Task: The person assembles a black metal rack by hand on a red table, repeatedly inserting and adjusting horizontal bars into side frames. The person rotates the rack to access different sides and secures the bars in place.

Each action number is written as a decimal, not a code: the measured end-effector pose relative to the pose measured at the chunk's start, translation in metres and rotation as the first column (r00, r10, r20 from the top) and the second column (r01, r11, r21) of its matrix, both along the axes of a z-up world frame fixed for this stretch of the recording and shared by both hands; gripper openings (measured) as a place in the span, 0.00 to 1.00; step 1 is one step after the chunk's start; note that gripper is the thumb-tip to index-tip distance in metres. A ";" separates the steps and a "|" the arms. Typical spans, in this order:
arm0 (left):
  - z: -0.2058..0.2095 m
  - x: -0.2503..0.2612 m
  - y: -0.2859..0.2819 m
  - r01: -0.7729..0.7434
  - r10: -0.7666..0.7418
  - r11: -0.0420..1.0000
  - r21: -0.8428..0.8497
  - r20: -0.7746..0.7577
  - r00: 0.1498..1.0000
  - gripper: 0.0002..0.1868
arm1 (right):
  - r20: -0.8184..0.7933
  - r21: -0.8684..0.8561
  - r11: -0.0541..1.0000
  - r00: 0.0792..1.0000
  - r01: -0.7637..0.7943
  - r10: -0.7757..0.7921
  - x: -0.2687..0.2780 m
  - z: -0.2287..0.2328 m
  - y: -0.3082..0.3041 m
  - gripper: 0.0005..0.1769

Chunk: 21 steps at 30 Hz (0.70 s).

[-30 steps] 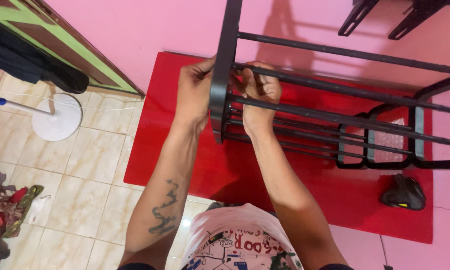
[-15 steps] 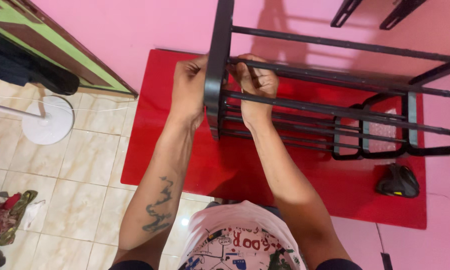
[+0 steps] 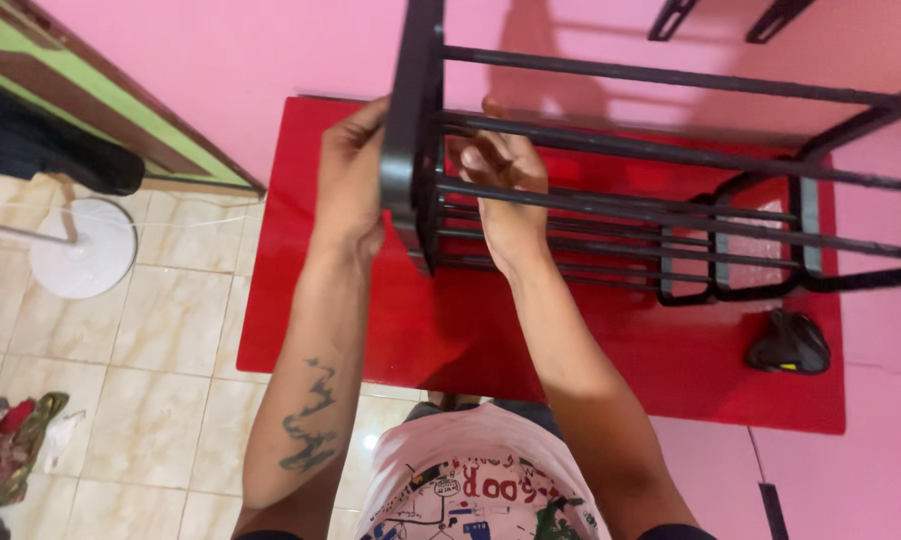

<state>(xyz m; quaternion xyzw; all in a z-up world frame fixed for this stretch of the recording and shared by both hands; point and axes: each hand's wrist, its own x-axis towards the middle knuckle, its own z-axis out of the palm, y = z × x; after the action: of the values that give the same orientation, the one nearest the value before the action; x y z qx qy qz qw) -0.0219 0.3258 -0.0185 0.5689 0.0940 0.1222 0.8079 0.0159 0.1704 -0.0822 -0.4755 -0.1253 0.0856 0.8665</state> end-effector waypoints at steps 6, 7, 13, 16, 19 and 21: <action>0.012 -0.006 0.010 0.005 -0.006 0.999 0.046 0.017 1.000 0.15 | 0.077 -0.348 0.922 0.986 0.168 -0.150 -0.039 -0.015 -0.085 0.18; 0.014 -0.007 0.013 0.003 -0.004 0.998 0.062 0.014 1.000 0.16 | 0.059 -0.380 0.908 0.984 0.176 -0.166 -0.044 -0.017 -0.100 0.16; 0.009 0.017 0.017 0.074 -0.084 0.992 0.098 0.103 0.991 0.23 | -0.132 -0.163 0.986 0.990 0.033 -0.055 -0.021 -0.030 -0.093 0.15; -0.002 0.028 0.010 0.111 -0.128 0.987 0.119 0.146 0.981 0.23 | -0.162 0.111 0.993 0.987 0.030 -0.012 0.020 -0.039 -0.052 0.17; -0.003 0.030 0.010 0.107 -0.132 0.981 0.163 0.149 0.980 0.25 | -0.073 0.225 0.974 0.997 0.016 0.001 0.051 -0.035 -0.023 0.19; -0.001 0.029 0.008 0.111 -0.140 0.975 0.191 0.148 0.979 0.28 | -0.022 0.272 0.962 0.999 -0.022 0.029 0.065 -0.028 -0.011 0.20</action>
<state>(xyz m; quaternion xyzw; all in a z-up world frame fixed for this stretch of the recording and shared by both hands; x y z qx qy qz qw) 0.0071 0.3339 -0.0191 0.6333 -0.0192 0.1244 0.7636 0.0805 0.1592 -0.1102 -0.3494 -0.1309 0.0846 0.9239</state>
